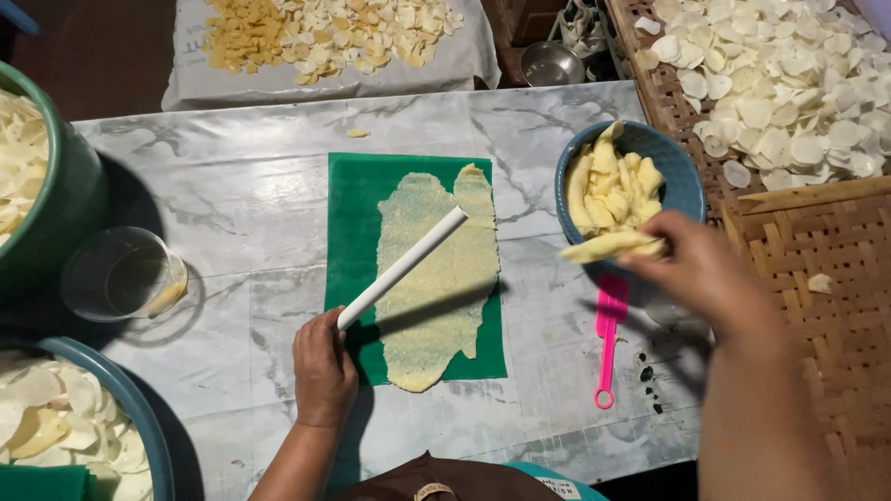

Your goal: Rolling out dough on a mat using a rolling pin to achieve a thin, even layer.

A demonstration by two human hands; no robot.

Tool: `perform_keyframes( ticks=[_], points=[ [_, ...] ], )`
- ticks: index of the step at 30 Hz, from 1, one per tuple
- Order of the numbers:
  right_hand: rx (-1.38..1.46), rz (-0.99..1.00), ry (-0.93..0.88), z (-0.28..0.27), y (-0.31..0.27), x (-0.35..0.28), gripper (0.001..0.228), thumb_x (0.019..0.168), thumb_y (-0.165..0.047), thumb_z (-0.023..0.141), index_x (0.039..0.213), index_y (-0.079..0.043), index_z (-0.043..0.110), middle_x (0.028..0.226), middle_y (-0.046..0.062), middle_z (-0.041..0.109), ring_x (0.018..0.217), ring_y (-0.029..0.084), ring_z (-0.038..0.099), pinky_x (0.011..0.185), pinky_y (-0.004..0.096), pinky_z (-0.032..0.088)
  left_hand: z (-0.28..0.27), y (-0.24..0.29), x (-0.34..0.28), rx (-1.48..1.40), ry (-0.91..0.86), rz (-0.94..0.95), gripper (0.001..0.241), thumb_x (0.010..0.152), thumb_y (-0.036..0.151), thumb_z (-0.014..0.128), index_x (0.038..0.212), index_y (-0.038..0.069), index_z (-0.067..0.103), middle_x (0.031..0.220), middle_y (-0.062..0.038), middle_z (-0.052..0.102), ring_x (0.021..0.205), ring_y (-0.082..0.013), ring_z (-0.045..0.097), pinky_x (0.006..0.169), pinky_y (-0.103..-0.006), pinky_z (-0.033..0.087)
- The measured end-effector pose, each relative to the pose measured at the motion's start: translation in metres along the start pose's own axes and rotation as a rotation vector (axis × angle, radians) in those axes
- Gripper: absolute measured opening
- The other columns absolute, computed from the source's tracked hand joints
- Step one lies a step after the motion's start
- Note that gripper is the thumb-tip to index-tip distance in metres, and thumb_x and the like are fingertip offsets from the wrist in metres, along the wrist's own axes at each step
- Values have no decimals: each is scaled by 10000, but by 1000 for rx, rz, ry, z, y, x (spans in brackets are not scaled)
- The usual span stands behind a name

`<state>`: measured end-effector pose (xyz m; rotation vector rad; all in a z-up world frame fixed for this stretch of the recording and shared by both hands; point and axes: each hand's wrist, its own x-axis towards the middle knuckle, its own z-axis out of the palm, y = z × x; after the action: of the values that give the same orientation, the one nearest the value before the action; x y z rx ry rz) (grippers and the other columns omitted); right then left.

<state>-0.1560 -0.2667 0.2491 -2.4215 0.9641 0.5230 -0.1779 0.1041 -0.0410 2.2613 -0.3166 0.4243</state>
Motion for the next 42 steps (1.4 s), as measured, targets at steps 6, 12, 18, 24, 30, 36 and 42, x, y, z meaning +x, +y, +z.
perform_keyframes(
  ticks=[6, 12, 18, 24, 30, 36, 42],
  points=[
    [-44, -808, 486, 206, 46, 38, 288, 949, -116, 686, 1188, 14, 592, 1146, 171, 595, 1023, 280, 606, 891, 329, 572, -1, 1, -1, -14, 9, -6, 412, 958, -52, 483, 1345, 70, 557, 1233, -124, 635, 1117, -325, 583, 1033, -467, 441],
    [-186, -874, 675, 273, 51, 3, 274, 886, -96, 726, 1154, -140, 690, 1172, 24, 657, 942, 284, 604, 837, 432, 475, -7, 6, 4, -73, 20, 18, 374, 976, -45, 453, 1319, 55, 565, 1178, -132, 637, 1062, -328, 585, 988, -449, 454],
    [87, -746, 601, 276, 63, 34, 337, 804, -287, 842, 998, -176, 590, 1085, 24, 533, 897, 322, 674, 773, 455, 550, -11, -5, 17, -149, -93, -114, 213, 986, 22, 559, 1177, 65, 641, 1011, -135, 654, 979, -407, 649, 951, -539, 479],
    [190, -1059, 803, 194, 32, 9, 370, 1041, -287, 577, 1347, -82, 609, 1406, 171, 515, 1273, 368, 561, 1091, 508, 414, 0, 5, 31, 180, -91, 281, 294, 975, 148, 572, 1255, 213, 634, 1070, -23, 663, 1055, -251, 666, 1057, -449, 468],
    [-390, -970, 587, 229, 90, 78, 454, 981, -565, 510, 1363, -336, 597, 949, -68, 567, 942, 148, 617, 1007, 415, 407, 55, 15, 57, 129, -245, 485, 320, 1019, 205, 474, 1308, 221, 612, 1108, -32, 646, 1093, -234, 656, 1044, -416, 465],
    [-347, -817, 601, 234, 102, 82, 607, 991, -432, 540, 1565, -252, 455, 1036, 59, 557, 944, 281, 614, 881, 451, 483, 84, 35, 75, 60, -316, 527, 333, 1025, 124, 525, 1325, 168, 662, 1453, -126, 599, 1389, -341, 524, 1079, -460, 452],
    [-412, -884, 612, 225, 107, 125, 640, 1002, -534, 482, 1556, -213, 474, 1025, 66, 558, 933, 293, 591, 840, 456, 473, 107, 32, 81, 237, -358, 508, 374, 1024, 178, 501, 1374, 216, 624, 1521, -91, 553, 1443, -293, 476, 1098, -427, 447]
  ],
)
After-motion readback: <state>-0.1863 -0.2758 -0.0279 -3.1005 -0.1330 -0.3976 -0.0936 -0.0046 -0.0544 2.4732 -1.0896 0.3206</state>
